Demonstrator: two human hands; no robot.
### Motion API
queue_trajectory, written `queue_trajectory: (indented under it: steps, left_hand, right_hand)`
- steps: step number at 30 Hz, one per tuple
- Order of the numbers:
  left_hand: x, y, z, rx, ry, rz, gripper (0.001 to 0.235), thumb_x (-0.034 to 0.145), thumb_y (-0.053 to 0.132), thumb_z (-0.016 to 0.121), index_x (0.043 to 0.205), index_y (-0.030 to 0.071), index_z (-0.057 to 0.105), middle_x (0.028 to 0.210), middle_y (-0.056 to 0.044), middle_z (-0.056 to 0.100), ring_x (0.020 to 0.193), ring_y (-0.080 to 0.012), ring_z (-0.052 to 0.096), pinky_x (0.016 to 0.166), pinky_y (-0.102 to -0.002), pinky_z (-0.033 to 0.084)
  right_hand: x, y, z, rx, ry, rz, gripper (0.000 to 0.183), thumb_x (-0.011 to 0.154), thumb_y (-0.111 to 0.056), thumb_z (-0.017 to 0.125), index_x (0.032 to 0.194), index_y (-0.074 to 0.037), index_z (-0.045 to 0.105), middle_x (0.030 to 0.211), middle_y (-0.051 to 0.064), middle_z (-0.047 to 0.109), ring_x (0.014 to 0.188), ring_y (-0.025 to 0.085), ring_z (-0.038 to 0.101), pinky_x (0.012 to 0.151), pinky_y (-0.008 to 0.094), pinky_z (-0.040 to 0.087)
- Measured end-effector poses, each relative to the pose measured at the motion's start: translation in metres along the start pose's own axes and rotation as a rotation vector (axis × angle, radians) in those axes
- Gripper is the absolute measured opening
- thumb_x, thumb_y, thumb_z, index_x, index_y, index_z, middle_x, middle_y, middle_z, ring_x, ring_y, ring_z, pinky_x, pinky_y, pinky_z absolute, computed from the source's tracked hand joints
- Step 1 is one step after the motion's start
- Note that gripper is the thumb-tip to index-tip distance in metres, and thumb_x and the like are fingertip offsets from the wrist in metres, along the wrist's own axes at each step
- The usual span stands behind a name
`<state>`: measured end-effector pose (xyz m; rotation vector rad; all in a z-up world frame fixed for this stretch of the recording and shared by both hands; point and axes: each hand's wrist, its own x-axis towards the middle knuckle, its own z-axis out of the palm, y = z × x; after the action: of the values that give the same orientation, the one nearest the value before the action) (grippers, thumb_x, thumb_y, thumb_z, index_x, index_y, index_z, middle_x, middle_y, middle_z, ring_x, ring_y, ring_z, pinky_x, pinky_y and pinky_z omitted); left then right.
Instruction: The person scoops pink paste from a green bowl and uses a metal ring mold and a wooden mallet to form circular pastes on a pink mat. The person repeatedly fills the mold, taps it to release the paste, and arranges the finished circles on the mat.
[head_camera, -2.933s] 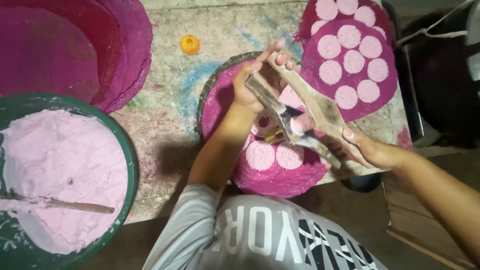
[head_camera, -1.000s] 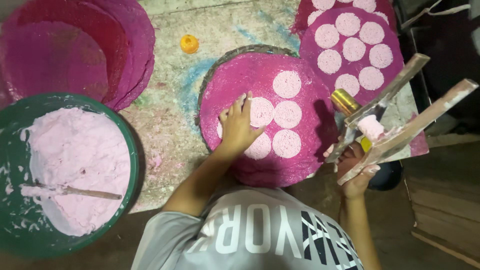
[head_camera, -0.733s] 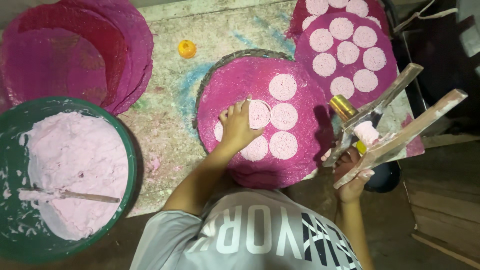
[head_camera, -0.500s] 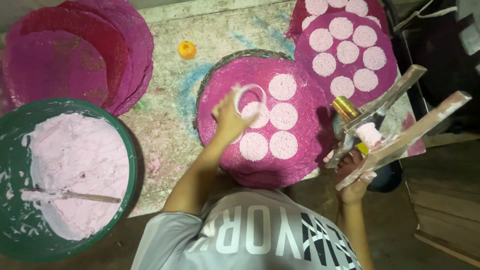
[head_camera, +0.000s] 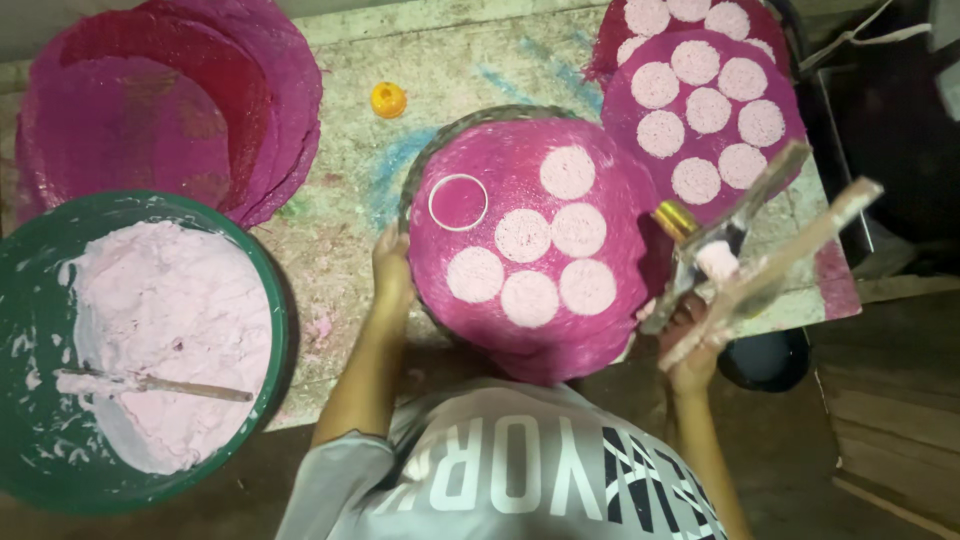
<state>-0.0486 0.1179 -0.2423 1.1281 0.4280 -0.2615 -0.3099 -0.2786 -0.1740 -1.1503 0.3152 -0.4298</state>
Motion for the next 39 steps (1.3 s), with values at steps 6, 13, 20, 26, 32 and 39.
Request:
queue_trajectory:
  steps: [6,13,20,26,32,39]
  left_hand:
    - [-0.131,-0.022,0.021,-0.102,0.065,0.063,0.066,0.100,0.011,0.051,0.158,-0.001,0.021,0.153,-0.023,0.041,0.137,-0.0340,0.045,0.114,-0.046,0.038]
    - [-0.142,0.058,0.025,1.046,-0.245,0.770,0.101,0.081,0.026,0.086,0.158,0.005,0.024,0.162,-0.024,0.035,0.153,-0.0418,0.028,0.128,-0.048,0.021]
    - [-0.095,0.085,0.054,1.267,-0.568,0.599,0.115,0.073,0.026,0.086,0.161,0.007,0.015,0.153,-0.024,0.036,0.149,-0.0410,0.027,0.123,-0.063,0.005]
    - [-0.098,0.074,0.059,1.268,-0.644,0.587,0.116,0.073,0.033,0.088,0.162,0.011,0.015,0.153,-0.021,0.039,0.148,-0.0384,0.027,0.121,-0.067,0.000]
    - [-0.097,0.095,0.067,1.210,-0.679,0.650,0.117,0.081,0.046,0.086,0.162,0.007,0.013,0.163,-0.023,0.028,0.151,-0.0406,0.021,0.118,-0.066,0.001]
    - [-0.078,0.141,0.111,-0.598,-1.038,0.037,0.084,0.094,0.059,0.070,0.154,0.012,0.036,0.143,-0.010,0.046,0.139,-0.0283,0.043,0.125,-0.051,0.031]
  right_hand:
    - [0.096,0.037,-0.011,-0.107,0.039,-0.170,0.083,0.102,-0.069,0.049,0.151,-0.002,0.043,0.133,0.009,0.055,0.123,0.020,0.056,0.107,0.034,0.048]
    - [0.123,0.002,-0.025,-0.021,0.007,-0.163,0.097,0.097,-0.084,0.048,0.150,-0.002,0.050,0.108,0.003,0.050,0.098,0.013,0.052,0.087,0.028,0.043]
    - [0.076,-0.041,0.025,-0.094,0.013,-0.157,0.105,0.085,-0.092,0.049,0.143,-0.004,0.051,0.129,0.012,0.062,0.117,0.025,0.061,0.106,0.045,0.051]
    - [0.048,-0.064,0.040,-0.071,-0.018,-0.106,0.108,0.082,-0.090,0.057,0.148,-0.005,0.047,0.132,0.013,0.060,0.119,0.028,0.061,0.108,0.051,0.051]
    - [0.045,-0.085,0.052,-0.239,-0.261,0.136,0.106,0.087,-0.086,0.057,0.146,0.000,0.043,0.119,0.013,0.057,0.105,0.026,0.055,0.093,0.046,0.044]
    - [0.067,-0.101,0.136,-0.451,-0.792,1.011,0.095,0.088,-0.077,0.035,0.148,-0.003,0.042,0.126,0.014,0.063,0.109,0.024,0.066,0.093,0.040,0.054]
